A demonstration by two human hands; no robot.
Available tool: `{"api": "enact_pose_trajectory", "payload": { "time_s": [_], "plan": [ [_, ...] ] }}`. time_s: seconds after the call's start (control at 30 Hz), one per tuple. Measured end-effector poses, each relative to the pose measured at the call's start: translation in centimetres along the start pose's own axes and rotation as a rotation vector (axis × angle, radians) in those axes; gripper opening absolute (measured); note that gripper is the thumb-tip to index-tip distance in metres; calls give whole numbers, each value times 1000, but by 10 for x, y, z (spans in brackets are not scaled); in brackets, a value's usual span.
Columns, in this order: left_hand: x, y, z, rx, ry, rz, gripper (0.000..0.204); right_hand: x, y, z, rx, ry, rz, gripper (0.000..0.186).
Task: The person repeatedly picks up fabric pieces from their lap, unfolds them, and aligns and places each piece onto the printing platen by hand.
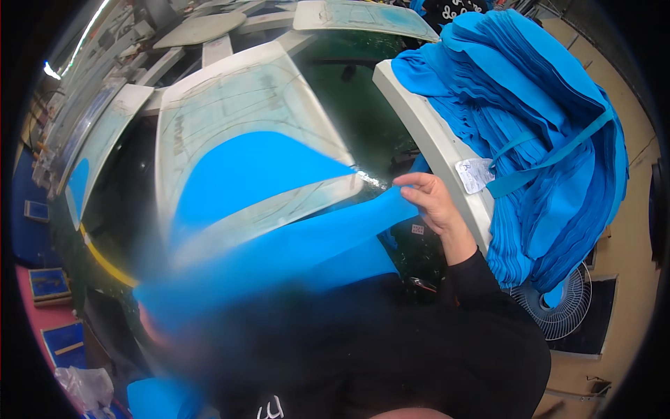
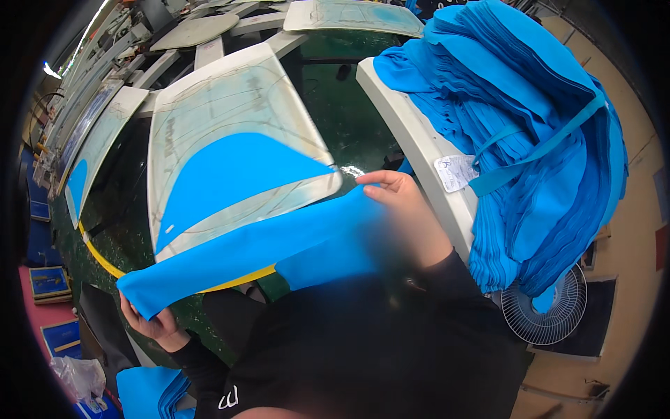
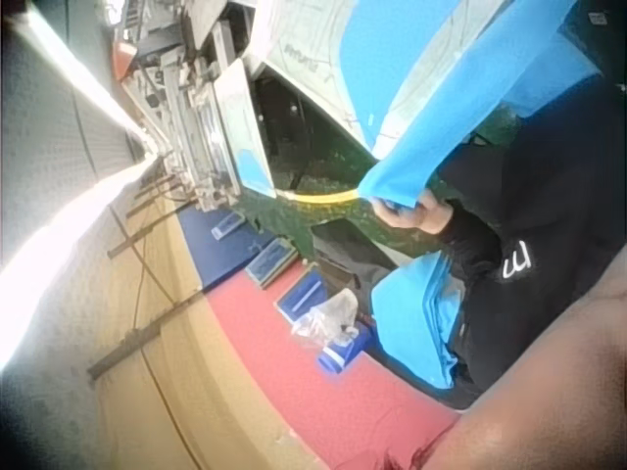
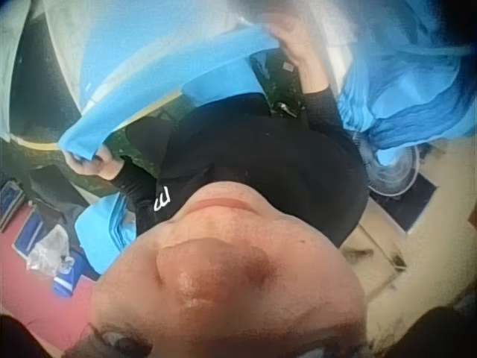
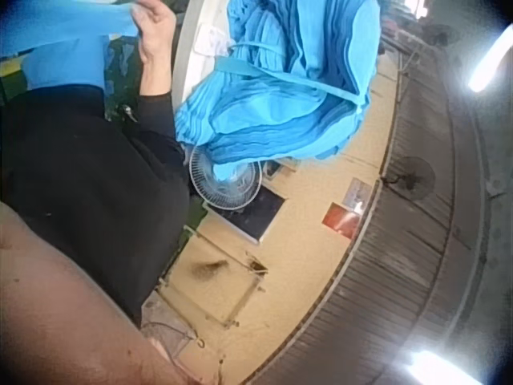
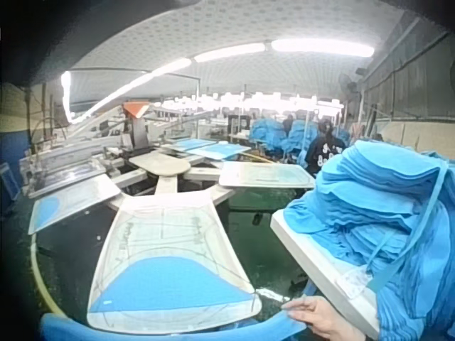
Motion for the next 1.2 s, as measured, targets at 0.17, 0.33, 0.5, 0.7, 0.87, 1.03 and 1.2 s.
{"api": "enact_pose_trajectory", "payload": {
  "time_s": [0.17,0.33,0.5,0.7,0.87,1.03,1.2],
  "plan": [
    [3,-26,8,62,135,139,36,-5,4,7,-58,9,56,27],
    [20,-17,-41,-927,-414,-667,39,-17,7,43,-20,119,64,32],
    [-38,-26,-30,-1119,-460,-138,44,-41,35,86,13,288,-59,31],
    [-162,-34,89,-502,140,-178,37,-125,73,114,156,375,-256,34],
    [-258,-25,141,-572,311,-18,37,-245,77,103,221,300,-194,34],
    [-308,-64,117,-770,135,102,43,-296,51,134,172,424,-146,35],
    [-304,-19,106,-1031,244,100,36,-310,24,87,221,342,-60,33]
  ]
}}
Point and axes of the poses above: each hand's wrist, its own x-axis away from the middle knuckle, its own y-axis out of the back of the hand, z = x × y, the point moved 10 cm from there along -x, towards the middle knuckle, and after that the axes turned 3 degrees about -z, right-handed, at the moved point
